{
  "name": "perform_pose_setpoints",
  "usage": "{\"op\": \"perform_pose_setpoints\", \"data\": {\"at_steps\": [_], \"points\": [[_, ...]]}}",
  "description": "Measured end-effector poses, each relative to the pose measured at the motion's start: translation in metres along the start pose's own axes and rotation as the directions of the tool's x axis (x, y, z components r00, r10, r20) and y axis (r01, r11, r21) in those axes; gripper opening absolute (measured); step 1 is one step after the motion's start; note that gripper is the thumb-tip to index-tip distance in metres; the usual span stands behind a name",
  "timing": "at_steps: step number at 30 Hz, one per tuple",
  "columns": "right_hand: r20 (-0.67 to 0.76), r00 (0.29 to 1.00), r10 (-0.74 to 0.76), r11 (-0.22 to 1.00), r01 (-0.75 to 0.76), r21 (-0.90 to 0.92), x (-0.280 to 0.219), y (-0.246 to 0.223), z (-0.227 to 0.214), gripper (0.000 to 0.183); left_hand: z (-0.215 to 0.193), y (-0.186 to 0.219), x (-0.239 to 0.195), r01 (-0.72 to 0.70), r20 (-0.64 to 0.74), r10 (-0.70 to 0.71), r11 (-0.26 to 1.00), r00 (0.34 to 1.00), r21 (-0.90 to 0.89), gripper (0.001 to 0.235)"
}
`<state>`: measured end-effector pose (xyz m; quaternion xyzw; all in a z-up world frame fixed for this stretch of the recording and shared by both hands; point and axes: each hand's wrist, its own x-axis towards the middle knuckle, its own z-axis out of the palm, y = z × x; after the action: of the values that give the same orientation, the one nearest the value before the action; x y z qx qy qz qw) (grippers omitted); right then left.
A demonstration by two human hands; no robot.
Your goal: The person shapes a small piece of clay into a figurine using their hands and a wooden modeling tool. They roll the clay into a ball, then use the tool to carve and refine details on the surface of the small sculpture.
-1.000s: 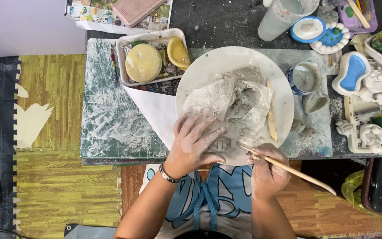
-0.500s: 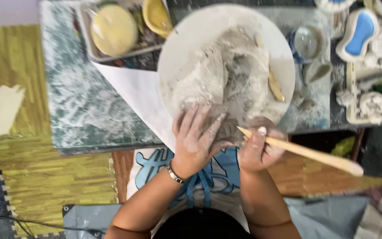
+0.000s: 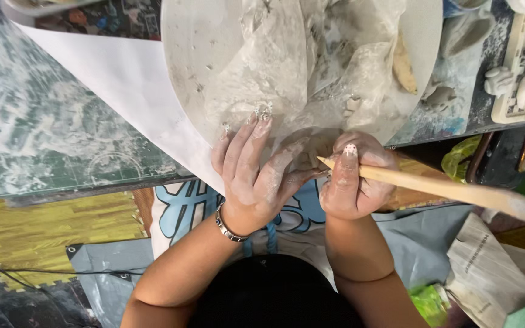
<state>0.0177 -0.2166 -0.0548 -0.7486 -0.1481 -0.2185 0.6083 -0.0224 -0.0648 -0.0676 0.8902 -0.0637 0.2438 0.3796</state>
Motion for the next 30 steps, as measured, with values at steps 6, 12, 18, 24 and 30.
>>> {"op": "perform_pose_setpoints", "data": {"at_steps": [6, 12, 18, 24, 30], "points": [[0.094, 0.995, 0.021, 0.997, -0.014, -0.072, 0.003, -0.004, 0.001, 0.016, -0.003, 0.002, 0.003, 0.035, 0.044, -0.036, 0.999, 0.998, 0.026, 0.043], [0.002, 1.0, 0.011, 0.996, -0.011, -0.094, -0.005, -0.001, 0.002, 0.012, -0.005, 0.002, 0.006, 0.032, 0.064, -0.034, 0.999, 0.997, 0.04, 0.04], [-0.029, 1.0, -0.004, 0.995, 0.001, -0.102, -0.007, 0.001, 0.001, 0.012, -0.005, 0.003, 0.006, 0.037, 0.063, -0.04, 0.998, 0.997, 0.044, 0.039], [-0.04, 0.999, 0.015, 0.996, -0.018, -0.085, -0.005, 0.0, 0.003, 0.016, -0.002, 0.0, 0.007, 0.016, 0.025, -0.017, 1.0, 1.0, 0.015, 0.037], [-0.028, 0.999, 0.015, 0.996, -0.017, -0.092, -0.003, -0.002, 0.004, 0.015, -0.001, 0.0, 0.006, 0.02, 0.017, -0.02, 1.0, 1.0, 0.003, 0.038]]}}
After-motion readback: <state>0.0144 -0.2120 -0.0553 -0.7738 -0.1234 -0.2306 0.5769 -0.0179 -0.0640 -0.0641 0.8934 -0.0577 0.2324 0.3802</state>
